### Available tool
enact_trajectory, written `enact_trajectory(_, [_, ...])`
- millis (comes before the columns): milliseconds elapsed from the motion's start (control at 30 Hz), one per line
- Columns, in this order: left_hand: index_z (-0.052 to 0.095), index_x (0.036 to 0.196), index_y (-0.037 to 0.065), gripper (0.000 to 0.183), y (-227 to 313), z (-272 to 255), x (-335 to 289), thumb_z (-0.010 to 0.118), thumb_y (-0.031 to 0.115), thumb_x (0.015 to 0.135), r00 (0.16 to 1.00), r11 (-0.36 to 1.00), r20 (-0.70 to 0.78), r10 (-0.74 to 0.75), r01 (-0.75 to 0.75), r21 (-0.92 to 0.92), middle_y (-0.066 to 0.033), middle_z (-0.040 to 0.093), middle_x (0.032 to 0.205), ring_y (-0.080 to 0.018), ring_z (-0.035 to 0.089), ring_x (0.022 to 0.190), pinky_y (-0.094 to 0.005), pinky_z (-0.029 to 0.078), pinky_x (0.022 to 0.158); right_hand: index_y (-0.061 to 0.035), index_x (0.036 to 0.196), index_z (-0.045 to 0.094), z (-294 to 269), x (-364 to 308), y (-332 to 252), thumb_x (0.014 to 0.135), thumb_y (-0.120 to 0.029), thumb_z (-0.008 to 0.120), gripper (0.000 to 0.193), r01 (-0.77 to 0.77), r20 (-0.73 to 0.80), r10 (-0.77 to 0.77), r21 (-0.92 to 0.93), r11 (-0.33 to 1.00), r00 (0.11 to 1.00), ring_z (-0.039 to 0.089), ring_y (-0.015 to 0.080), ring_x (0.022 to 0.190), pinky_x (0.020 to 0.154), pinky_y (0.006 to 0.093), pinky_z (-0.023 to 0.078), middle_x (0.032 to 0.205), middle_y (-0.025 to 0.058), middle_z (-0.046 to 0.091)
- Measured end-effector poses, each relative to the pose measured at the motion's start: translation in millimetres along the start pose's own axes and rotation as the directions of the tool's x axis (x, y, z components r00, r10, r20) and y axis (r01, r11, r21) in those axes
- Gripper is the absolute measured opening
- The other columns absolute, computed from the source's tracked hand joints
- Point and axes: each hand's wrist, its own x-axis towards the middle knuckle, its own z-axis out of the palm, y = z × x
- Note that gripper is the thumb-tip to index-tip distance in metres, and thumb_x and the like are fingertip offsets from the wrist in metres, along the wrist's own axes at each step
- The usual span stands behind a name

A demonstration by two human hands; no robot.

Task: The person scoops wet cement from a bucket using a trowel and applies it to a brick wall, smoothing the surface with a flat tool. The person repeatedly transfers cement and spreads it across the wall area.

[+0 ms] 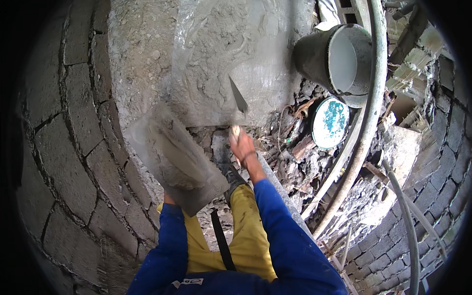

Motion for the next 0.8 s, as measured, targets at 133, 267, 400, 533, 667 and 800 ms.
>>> enact_trajectory(133, [0.040,0.146,0.005,0.063,-2.9,-7.3,-7.8,0.047,0.047,0.100,1.000,1.000,-0.008,-0.001,0.001,-0.027,-0.0134,0.047,0.143,-0.0283,0.049,0.128,-0.0458,0.044,0.105,0.0000,0.101,0.061,28.3,-42.4,98.1,0.090,-0.029,0.065,0.031,-0.099,-0.056,0.134,0.416,0.904,0.989,0.060,0.0242,0.064,0.060,0.0396,0.047,0.074,0.0124,0.063])
enact_trajectory(267, [0.039,0.146,0.006,0.064,-10.7,-20.5,-22.6,0.046,0.048,0.099,0.999,0.997,-0.049,0.004,-0.008,-0.076,-0.0133,0.047,0.144,-0.0284,0.049,0.128,-0.0460,0.044,0.105,-0.0053,0.077,0.060,75.2,-12.3,72.0,0.089,-0.023,0.066,0.022,-0.268,0.031,0.303,0.560,0.784,0.952,0.052,0.0117,0.055,0.050,0.0322,0.043,0.063,0.0001,0.056])
enact_trajectory(400, [0.039,0.147,0.006,0.064,-11.9,-23.5,-20.8,0.046,0.049,0.099,0.999,0.999,-0.033,-0.031,0.029,-0.041,-0.0133,0.046,0.144,-0.0285,0.048,0.129,-0.0462,0.043,0.105,-0.0116,0.073,0.044,87.4,51.1,-11.5,0.089,-0.020,0.064,0.027,-0.375,0.224,0.378,0.839,0.394,0.898,0.042,0.0150,0.037,0.034,0.0337,0.036,0.053,0.0015,0.044])
enact_trajectory(533, [0.039,0.147,0.006,0.065,-16.6,-29.9,-34.1,0.046,0.050,0.099,0.998,0.997,-0.055,0.007,-0.011,-0.075,-0.0132,0.046,0.144,-0.0285,0.048,0.129,-0.0464,0.043,0.106,-0.0124,0.078,0.042,37.3,71.3,-45.7,0.090,-0.021,0.064,0.027,-0.408,0.371,0.171,0.841,0.355,0.913,0.036,0.0113,0.037,0.033,0.0317,0.033,0.052,-0.0017,0.038])
enact_trajectory(667, [0.038,0.147,0.006,0.066,-11.0,-17.5,-37.3,0.046,0.050,0.099,1.000,0.998,-0.020,0.012,-0.014,-0.065,-0.0131,0.046,0.145,-0.0286,0.047,0.129,-0.0466,0.042,0.106,-0.0081,0.082,0.048,-10.5,35.0,-44.1,0.094,-0.020,0.063,0.022,-0.321,0.304,0.114,0.820,0.474,0.946,0.040,0.0135,0.036,0.032,0.0323,0.034,0.050,0.0008,0.041])
enact_trajectory(800, [0.038,0.147,0.006,0.066,-4.7,6.1,-41.8,0.045,0.051,0.099,0.999,0.998,0.019,0.030,-0.029,-0.059,-0.0130,0.045,0.145,-0.0287,0.047,0.130,-0.0468,0.042,0.107,-0.0086,0.082,0.048,-70.2,-17.5,-75.1,0.096,-0.019,0.062,0.022,-0.194,0.249,-0.008,0.774,0.602,0.969,0.041,0.0122,0.036,0.032,0.0305,0.034,0.051,0.0000,0.042])
